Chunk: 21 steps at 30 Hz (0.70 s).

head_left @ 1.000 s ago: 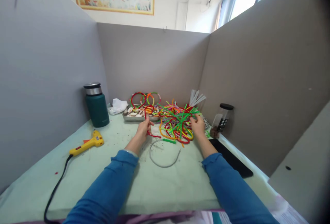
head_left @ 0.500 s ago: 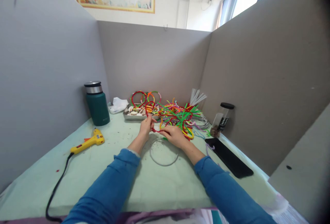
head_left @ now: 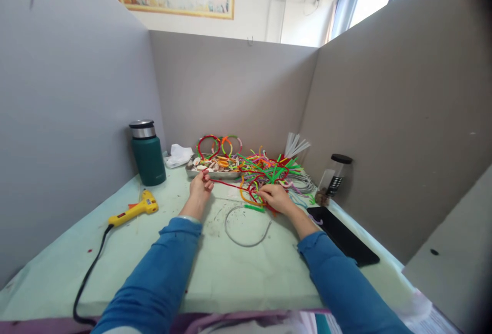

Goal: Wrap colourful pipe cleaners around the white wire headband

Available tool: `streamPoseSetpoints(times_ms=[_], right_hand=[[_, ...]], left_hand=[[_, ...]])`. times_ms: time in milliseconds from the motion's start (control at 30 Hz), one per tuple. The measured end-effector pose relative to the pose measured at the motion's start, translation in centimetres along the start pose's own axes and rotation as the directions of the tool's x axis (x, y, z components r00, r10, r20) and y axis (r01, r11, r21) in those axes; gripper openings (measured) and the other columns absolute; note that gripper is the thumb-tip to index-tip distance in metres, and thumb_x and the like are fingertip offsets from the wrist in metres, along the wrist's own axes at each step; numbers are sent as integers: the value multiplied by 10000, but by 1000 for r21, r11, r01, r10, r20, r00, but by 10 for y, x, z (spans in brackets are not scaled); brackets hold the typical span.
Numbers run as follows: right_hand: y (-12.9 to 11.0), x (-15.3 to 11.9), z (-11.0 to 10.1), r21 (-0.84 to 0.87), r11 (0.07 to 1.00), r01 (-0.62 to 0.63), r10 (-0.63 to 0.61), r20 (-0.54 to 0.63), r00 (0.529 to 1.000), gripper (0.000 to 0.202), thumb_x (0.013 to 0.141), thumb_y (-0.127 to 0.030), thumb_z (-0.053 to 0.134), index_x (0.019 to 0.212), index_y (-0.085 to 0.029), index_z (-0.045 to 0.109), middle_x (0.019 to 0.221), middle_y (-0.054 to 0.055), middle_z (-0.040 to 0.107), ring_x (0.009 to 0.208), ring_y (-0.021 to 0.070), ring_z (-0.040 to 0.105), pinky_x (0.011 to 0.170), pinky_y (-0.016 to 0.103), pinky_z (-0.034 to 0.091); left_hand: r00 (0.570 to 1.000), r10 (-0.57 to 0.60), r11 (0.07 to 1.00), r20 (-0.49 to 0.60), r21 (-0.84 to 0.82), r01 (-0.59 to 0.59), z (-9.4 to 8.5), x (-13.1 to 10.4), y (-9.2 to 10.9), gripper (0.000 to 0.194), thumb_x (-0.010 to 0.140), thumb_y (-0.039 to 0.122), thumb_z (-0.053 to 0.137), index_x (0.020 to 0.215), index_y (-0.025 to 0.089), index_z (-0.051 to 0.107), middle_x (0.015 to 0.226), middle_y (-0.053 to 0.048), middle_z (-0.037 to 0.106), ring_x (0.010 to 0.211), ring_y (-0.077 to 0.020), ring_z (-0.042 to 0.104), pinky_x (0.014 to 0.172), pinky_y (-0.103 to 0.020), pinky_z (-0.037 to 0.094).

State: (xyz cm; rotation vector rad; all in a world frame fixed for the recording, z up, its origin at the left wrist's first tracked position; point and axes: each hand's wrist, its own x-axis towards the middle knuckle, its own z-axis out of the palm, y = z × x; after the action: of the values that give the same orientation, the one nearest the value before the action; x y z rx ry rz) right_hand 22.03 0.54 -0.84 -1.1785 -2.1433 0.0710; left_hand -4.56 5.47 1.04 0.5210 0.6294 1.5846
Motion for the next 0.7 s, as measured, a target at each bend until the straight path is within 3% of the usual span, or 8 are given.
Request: streamPoseSetpoints(times_ms=[267,367,433,533,600,700], right_hand=[[1,0,-11,154,980,-128,132,-15,991,300,789,-344,485,612,-150,632,556,-9,552,530,106,451,526,222,317],[1,2,-11,243,949,-201,222,-63,973,299,768,-370,493,637,-144,639,537,-15,529,518,106,429,506,222,311],[2,3,-10,308,917,-254,299,-109,948,309,757,-392,498,671,-137,648,525,-16,515,509,108,420,495,223,312],[-2,4,-6,351,900,-258,321,-133,938,328,758,-417,497,696,-135,654,528,-14,518,509,112,425,490,224,319],[-8,5,-1,347,915,-205,267,-141,953,325,774,-409,489,689,-140,651,560,-5,547,535,118,453,509,223,337],[-21,5,10,307,942,-133,185,-148,972,306,809,-370,471,725,-146,660,642,11,605,598,129,507,560,221,365]], left_hand=[[999,38,991,21,-129,-35,2,0,4,99,844,107,424,795,152,498,483,72,403,313,-15,239,326,-154,208],[996,75,988,-41,-129,-80,4,0,4,74,846,138,451,820,171,511,542,56,483,348,-15,333,360,-144,292],[997,71,994,-10,-81,-72,9,-4,1,33,826,184,515,855,179,530,656,26,574,402,-17,418,416,-145,373],[979,-99,993,179,87,85,21,-16,-11,154,765,255,616,854,142,562,814,-38,639,409,-8,420,459,-166,429],[954,-207,949,217,281,142,30,-28,-26,193,695,196,680,847,116,589,770,-44,639,401,-19,424,439,-181,428],[868,-383,851,315,486,199,39,-43,-52,233,654,214,716,838,106,622,663,-29,616,398,-47,450,427,-212,442]])
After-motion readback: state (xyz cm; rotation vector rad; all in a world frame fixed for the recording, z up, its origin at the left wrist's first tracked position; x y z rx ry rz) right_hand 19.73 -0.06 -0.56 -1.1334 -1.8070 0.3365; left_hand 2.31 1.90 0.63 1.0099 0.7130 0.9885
